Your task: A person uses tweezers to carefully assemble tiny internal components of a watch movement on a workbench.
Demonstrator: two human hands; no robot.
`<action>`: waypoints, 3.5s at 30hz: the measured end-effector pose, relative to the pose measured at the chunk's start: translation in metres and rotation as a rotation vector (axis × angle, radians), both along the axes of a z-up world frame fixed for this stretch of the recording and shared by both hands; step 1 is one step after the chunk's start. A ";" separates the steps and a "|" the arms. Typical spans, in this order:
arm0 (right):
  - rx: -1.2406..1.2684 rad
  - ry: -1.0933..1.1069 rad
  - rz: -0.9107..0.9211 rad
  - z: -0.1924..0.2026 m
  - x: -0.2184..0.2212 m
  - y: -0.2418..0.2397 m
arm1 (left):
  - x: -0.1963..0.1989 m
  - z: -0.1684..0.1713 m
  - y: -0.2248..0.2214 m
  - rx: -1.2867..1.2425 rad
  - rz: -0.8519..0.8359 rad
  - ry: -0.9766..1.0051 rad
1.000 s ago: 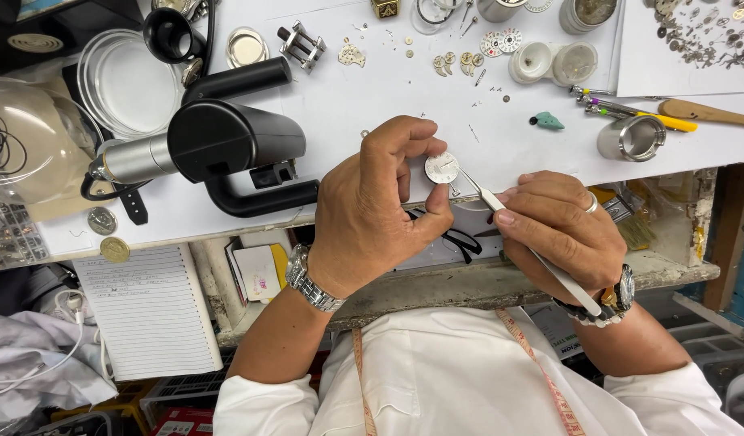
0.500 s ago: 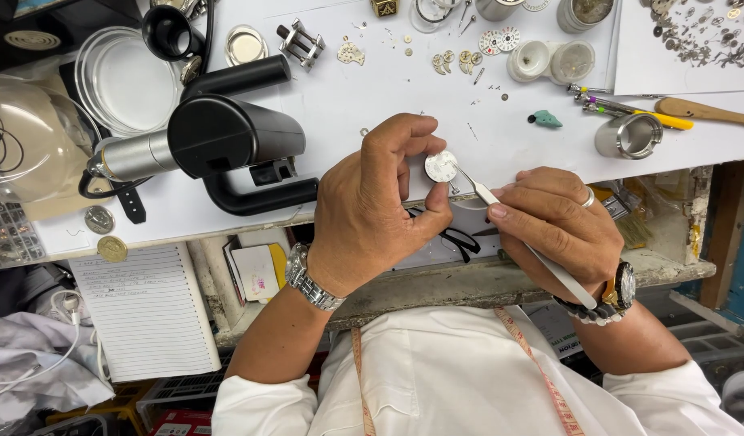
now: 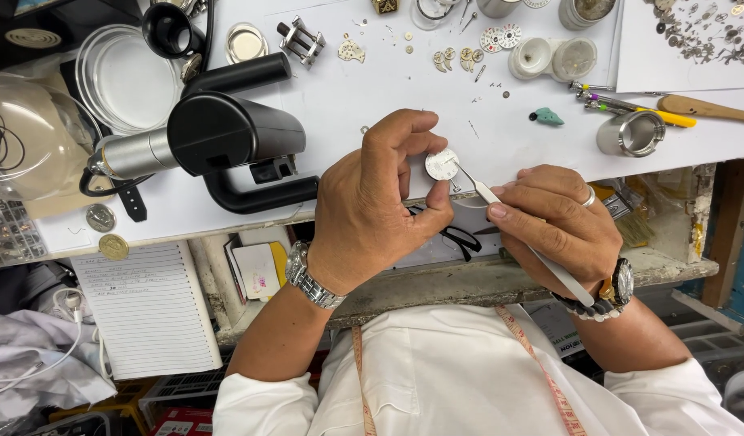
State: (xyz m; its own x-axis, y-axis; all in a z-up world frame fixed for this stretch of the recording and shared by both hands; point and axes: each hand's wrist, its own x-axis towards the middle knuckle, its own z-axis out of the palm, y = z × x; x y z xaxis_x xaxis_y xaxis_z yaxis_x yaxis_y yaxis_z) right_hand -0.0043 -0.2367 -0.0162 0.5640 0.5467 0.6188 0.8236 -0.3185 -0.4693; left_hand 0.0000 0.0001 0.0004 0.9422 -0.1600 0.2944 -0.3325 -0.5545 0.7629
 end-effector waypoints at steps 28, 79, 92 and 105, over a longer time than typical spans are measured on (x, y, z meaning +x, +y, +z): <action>0.257 -0.062 -0.059 -0.022 0.000 -0.009 | 0.003 0.019 -0.012 -0.035 0.080 0.141; -0.026 -0.262 -0.245 -0.034 -0.009 0.022 | -0.005 -0.020 0.002 0.097 0.001 -0.121; -0.030 -0.261 -0.239 -0.033 -0.008 0.023 | -0.001 -0.018 0.001 0.178 -0.009 -0.258; -0.023 -0.313 -0.250 -0.036 -0.005 0.024 | 0.008 -0.010 -0.003 0.264 -0.098 -0.548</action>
State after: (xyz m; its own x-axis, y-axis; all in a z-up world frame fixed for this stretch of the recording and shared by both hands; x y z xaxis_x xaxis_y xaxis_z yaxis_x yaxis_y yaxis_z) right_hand -0.0088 -0.2130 -0.0525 0.4677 0.4322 0.7710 0.8212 -0.5352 -0.1982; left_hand 0.0077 -0.0025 -0.0093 0.6423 -0.3715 0.6704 -0.6962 -0.6486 0.3076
